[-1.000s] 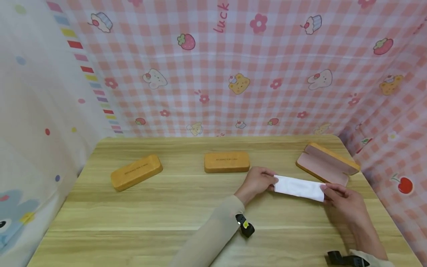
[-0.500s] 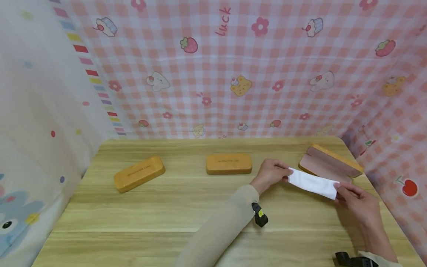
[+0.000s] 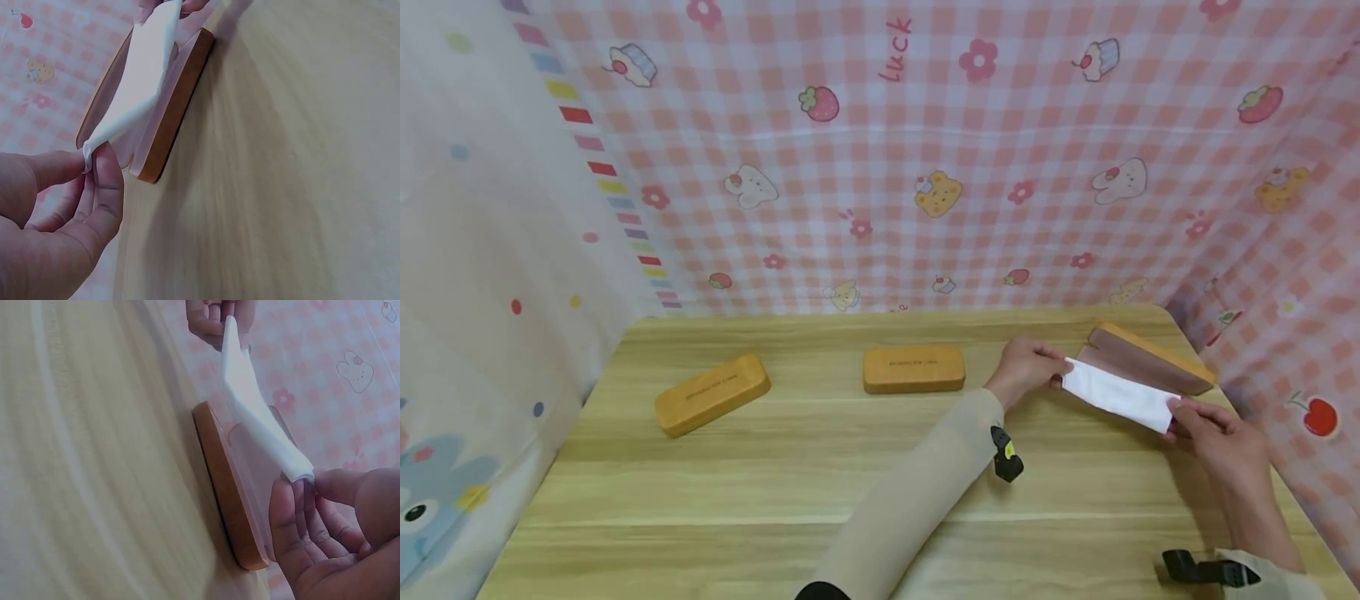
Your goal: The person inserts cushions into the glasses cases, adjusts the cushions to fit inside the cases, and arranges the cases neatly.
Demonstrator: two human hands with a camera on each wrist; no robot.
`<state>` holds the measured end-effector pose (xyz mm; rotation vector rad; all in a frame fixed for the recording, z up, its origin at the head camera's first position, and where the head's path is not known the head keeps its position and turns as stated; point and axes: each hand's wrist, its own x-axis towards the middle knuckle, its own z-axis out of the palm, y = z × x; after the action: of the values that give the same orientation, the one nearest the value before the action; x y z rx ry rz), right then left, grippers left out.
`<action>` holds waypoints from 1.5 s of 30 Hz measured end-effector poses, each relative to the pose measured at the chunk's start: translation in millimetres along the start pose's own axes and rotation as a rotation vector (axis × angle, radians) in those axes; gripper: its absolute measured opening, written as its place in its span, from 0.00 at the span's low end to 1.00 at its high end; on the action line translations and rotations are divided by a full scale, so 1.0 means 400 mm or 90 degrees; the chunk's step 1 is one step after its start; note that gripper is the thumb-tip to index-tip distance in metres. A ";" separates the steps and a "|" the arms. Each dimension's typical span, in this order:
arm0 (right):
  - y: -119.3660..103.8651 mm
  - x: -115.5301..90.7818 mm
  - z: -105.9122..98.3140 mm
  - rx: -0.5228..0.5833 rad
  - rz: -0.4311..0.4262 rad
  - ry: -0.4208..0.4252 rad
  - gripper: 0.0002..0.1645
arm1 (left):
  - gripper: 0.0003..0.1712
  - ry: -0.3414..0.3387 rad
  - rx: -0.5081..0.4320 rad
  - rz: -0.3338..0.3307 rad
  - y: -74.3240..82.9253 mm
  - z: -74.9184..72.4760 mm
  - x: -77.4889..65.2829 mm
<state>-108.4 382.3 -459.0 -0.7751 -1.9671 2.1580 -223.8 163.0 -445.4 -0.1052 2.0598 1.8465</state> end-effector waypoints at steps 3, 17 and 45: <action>-0.004 0.010 -0.003 0.015 -0.007 0.008 0.06 | 0.04 -0.002 0.005 -0.003 0.009 0.019 0.013; -0.007 0.034 0.001 0.014 0.033 0.086 0.10 | 0.04 0.035 0.075 0.017 0.028 0.064 0.076; -0.004 0.070 -0.002 -0.157 0.059 0.238 0.17 | 0.09 0.102 0.309 0.135 0.023 0.146 0.142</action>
<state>-132.7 395.0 -465.6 -1.2273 -2.0437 1.6713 -266.3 231.6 -459.0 0.1011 2.6586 1.4271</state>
